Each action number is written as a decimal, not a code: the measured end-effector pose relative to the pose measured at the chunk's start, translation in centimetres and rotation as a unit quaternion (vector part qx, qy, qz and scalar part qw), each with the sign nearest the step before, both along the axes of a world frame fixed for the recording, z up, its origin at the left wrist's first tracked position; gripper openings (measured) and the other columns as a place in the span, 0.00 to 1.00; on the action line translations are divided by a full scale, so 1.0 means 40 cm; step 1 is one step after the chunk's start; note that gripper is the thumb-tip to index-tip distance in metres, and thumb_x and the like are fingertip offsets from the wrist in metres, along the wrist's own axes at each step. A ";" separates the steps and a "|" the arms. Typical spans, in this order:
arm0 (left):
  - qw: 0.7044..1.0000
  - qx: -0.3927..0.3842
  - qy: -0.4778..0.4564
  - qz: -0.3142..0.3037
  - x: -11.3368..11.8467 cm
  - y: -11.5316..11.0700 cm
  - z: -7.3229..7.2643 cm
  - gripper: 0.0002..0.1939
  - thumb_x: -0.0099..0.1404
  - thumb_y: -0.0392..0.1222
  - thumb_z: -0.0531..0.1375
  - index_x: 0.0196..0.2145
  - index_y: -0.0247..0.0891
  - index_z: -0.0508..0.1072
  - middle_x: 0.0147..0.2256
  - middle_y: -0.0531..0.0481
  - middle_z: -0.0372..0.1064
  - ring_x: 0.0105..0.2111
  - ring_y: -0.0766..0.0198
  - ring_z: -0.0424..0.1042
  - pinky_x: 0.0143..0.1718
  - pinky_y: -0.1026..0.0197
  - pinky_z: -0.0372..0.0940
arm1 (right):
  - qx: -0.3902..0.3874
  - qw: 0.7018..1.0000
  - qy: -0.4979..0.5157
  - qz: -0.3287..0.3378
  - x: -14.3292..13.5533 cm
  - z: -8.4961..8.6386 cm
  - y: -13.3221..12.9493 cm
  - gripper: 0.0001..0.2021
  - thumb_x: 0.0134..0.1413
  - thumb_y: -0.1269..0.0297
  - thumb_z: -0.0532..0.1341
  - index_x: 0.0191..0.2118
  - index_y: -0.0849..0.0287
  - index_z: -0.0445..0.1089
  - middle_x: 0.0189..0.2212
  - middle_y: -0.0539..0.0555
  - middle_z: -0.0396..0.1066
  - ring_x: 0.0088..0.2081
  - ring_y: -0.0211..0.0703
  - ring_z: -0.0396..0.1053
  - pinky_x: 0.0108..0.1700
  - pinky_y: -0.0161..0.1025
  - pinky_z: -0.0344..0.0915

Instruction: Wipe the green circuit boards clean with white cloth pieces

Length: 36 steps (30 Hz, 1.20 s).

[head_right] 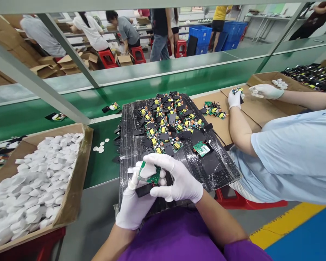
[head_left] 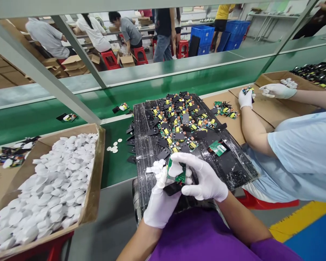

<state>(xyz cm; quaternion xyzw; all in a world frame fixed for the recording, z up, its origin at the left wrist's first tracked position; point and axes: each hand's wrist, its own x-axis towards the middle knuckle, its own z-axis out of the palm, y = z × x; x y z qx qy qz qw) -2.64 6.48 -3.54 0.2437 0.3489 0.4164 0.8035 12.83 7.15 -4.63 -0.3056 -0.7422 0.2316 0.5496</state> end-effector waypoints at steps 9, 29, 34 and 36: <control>0.989 0.132 0.060 -0.023 -0.027 0.019 -0.011 0.12 0.66 0.48 0.60 0.39 0.42 0.82 0.44 0.44 0.78 0.53 0.48 0.72 0.62 0.46 0.60 | 0.008 0.999 -0.021 -0.049 0.028 -0.023 -0.006 0.31 0.53 0.50 0.69 0.61 0.52 0.64 0.53 0.60 0.73 0.56 0.48 0.71 0.57 0.45 0.69; 0.998 0.039 0.018 -0.054 -0.035 0.011 -0.040 0.22 0.52 0.53 0.72 0.42 0.39 0.81 0.47 0.43 0.77 0.51 0.46 0.73 0.55 0.48 0.66 | 0.140 0.985 0.098 -0.025 -0.013 -0.021 -0.009 0.24 0.55 0.51 0.69 0.56 0.46 0.67 0.37 0.50 0.77 0.43 0.45 0.77 0.49 0.45 0.74; 0.996 0.062 0.020 -0.055 -0.034 0.009 -0.050 0.23 0.53 0.53 0.71 0.44 0.40 0.81 0.52 0.44 0.75 0.54 0.48 0.71 0.58 0.50 0.65 | 0.087 0.994 0.066 0.004 -0.012 -0.010 -0.009 0.23 0.55 0.50 0.68 0.54 0.49 0.69 0.44 0.54 0.78 0.51 0.48 0.75 0.56 0.49 0.70; 0.995 0.069 0.010 -0.068 -0.029 0.011 -0.041 0.22 0.54 0.53 0.70 0.44 0.41 0.81 0.50 0.44 0.76 0.54 0.48 0.71 0.57 0.51 0.65 | 0.100 0.992 0.066 0.026 -0.014 -0.006 -0.007 0.21 0.58 0.52 0.67 0.55 0.51 0.69 0.43 0.55 0.79 0.51 0.46 0.75 0.56 0.47 0.71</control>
